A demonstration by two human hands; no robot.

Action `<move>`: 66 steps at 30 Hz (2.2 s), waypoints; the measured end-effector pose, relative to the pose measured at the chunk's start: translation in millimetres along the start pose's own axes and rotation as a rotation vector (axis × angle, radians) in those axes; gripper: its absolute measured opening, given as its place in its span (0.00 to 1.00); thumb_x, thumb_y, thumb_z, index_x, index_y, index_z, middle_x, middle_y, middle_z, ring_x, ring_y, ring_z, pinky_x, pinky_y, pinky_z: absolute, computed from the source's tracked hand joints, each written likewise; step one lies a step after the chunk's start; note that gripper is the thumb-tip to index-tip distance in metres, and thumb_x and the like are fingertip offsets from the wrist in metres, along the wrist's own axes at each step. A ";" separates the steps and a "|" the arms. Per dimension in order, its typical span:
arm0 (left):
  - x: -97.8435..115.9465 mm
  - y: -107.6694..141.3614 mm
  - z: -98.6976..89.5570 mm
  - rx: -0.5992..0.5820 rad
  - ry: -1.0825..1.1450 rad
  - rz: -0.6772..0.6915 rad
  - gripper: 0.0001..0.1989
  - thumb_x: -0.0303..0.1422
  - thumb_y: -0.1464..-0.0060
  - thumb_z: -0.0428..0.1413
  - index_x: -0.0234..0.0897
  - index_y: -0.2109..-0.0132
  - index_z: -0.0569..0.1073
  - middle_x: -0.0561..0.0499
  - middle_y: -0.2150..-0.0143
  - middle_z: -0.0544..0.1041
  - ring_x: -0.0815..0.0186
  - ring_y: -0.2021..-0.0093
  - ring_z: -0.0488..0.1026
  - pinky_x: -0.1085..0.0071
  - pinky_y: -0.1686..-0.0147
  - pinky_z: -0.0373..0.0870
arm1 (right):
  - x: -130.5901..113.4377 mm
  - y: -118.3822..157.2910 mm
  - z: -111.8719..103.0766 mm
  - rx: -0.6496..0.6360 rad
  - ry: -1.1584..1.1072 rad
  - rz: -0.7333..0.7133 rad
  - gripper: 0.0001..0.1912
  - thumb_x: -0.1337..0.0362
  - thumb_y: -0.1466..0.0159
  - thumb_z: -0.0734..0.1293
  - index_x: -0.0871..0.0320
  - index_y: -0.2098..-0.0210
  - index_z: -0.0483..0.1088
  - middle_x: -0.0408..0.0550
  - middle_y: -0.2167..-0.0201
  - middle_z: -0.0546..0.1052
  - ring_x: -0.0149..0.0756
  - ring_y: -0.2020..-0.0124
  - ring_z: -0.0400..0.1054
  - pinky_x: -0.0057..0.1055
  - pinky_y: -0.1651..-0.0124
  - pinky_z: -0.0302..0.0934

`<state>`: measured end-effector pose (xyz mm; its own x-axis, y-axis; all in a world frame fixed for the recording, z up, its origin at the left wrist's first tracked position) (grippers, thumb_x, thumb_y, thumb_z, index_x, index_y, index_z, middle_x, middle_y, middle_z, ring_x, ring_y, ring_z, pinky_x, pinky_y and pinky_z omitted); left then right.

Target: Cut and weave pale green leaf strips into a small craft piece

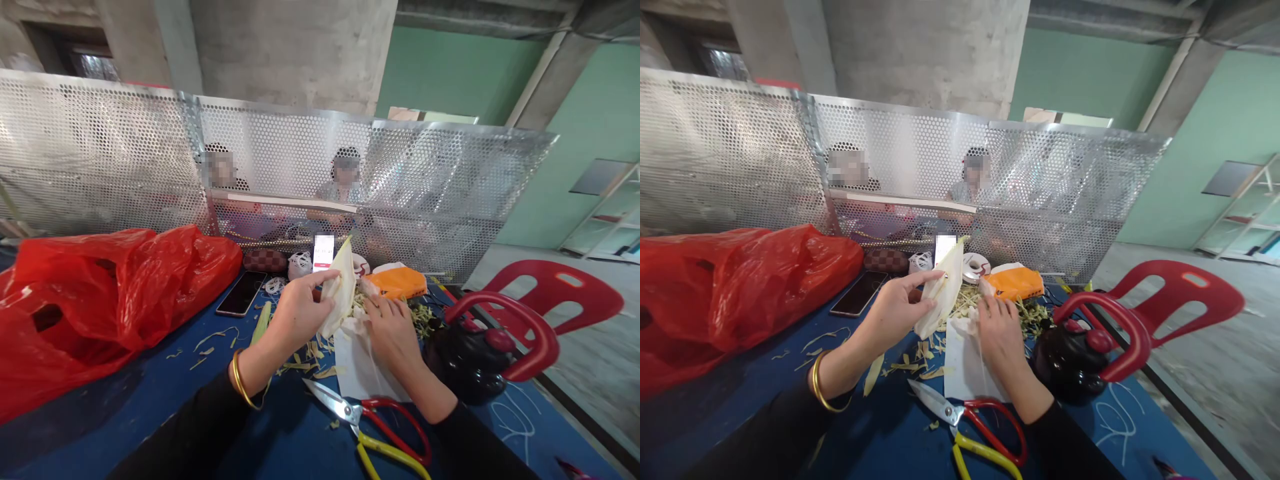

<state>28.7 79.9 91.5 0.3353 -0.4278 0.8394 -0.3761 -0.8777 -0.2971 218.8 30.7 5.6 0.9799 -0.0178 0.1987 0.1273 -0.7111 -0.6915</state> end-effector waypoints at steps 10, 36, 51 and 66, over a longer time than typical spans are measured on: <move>2.9 0.8 0.6 -0.003 0.011 0.014 0.27 0.26 0.57 0.54 0.36 0.47 0.76 0.58 0.82 0.64 0.71 0.80 0.54 0.75 0.79 0.51 | -2.9 -0.9 0.3 -0.121 -0.090 -0.059 0.08 0.66 0.35 0.63 0.55 0.67 0.74 0.48 0.70 0.75 0.41 0.64 0.67 0.36 0.56 0.54; -10.5 12.7 47.2 -0.318 0.492 -0.077 0.22 0.22 0.57 0.53 0.36 0.53 0.79 0.51 0.67 0.79 0.67 0.69 0.71 0.75 0.70 0.64 | -25.6 -2.5 -41.4 0.311 -0.510 -0.055 0.13 0.74 0.34 0.57 0.59 0.53 0.66 0.59 0.53 0.78 0.44 0.50 0.72 0.44 0.49 0.65; -12.1 11.2 44.7 -0.193 0.941 -0.537 0.19 0.14 0.63 0.52 0.29 0.62 0.79 0.49 0.77 0.77 0.71 0.80 0.71 0.79 0.77 0.66 | -53.6 4.8 -49.4 0.348 -0.470 -0.298 0.16 0.78 0.35 0.55 0.64 0.53 0.68 0.60 0.54 0.80 0.43 0.45 0.70 0.43 0.47 0.68; -18.0 3.7 37.2 -0.055 0.948 -0.594 0.30 0.14 0.63 0.49 0.26 0.48 0.70 0.45 0.72 0.79 0.62 0.76 0.77 0.69 0.75 0.73 | -72.1 9.4 -59.0 0.191 -0.863 -0.252 0.16 0.75 0.36 0.54 0.60 0.54 0.67 0.55 0.60 0.81 0.41 0.55 0.75 0.37 0.52 0.70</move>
<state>53.3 76.3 58.4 -0.3104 0.4141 0.8557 -0.4207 -0.8670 0.2670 140.3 -16.1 25.7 0.6848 0.7074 -0.1750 0.3008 -0.4931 -0.8163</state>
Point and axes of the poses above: each hand's wrist, its own y-axis away from the middle knuckle, its own z-axis out of the palm, x = y × z, the point moved 3 cm from there along -y, towards the middle knuckle
